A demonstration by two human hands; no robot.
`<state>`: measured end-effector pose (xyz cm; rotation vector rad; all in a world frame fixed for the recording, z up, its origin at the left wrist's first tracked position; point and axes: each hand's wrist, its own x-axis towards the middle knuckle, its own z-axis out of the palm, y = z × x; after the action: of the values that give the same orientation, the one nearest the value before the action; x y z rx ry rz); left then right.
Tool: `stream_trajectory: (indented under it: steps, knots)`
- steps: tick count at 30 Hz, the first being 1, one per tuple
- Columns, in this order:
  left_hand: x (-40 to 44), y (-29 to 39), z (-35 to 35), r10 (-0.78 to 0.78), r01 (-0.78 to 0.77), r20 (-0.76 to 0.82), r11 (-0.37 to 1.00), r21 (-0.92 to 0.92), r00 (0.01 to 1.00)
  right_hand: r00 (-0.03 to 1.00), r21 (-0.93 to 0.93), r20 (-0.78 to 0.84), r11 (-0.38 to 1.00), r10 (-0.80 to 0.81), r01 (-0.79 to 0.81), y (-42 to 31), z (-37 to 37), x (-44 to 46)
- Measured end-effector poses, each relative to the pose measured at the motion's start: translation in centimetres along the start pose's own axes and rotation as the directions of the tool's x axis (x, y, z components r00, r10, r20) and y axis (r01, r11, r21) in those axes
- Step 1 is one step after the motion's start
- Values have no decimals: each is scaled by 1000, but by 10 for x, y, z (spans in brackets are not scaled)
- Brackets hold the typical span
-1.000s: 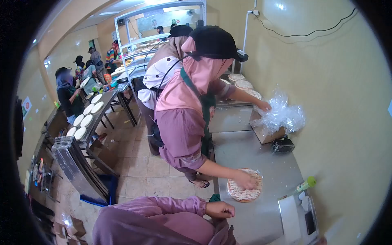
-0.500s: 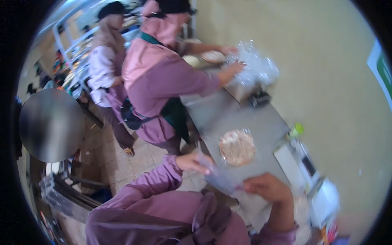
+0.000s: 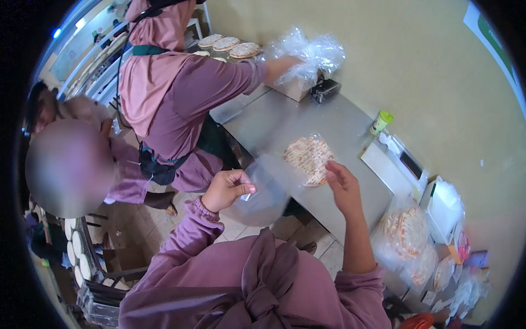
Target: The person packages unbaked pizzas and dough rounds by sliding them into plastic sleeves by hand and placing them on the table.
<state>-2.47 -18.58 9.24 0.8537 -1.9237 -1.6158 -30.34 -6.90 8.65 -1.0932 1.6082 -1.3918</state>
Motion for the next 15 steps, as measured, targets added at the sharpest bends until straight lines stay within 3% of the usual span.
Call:
stream_trajectory:
  steps: [1,3,5,6,8,9,11,13,15]
  knots:
    - [2,-3,0,-2,2,17,1000,0,1000,981,-110,2,975,-194,193,-1,8,1]
    - [6,-10,3,62,-72,48,967,244,997,867,-201,186,846,-462,494,-25,32,-4]
    - [8,-3,10,81,-107,94,943,316,992,771,-288,346,721,-535,630,-45,55,-8]
    - [9,0,14,113,-151,119,910,385,986,780,-295,330,727,-532,620,-43,65,-9]
    - [9,1,22,110,-172,176,906,388,978,733,-559,405,487,-546,671,-36,77,-7]
    - [7,1,27,110,-188,214,902,389,971,744,-569,390,493,-542,658,-33,81,-7]
    - [10,-5,29,55,-175,289,897,406,956,903,-719,422,579,-74,384,-30,86,1]
    - [11,-11,30,117,-265,341,863,431,933,920,-742,392,586,-13,324,-17,88,5]
    - [9,-12,33,73,-237,353,862,448,933,927,-761,373,585,43,279,3,87,5]
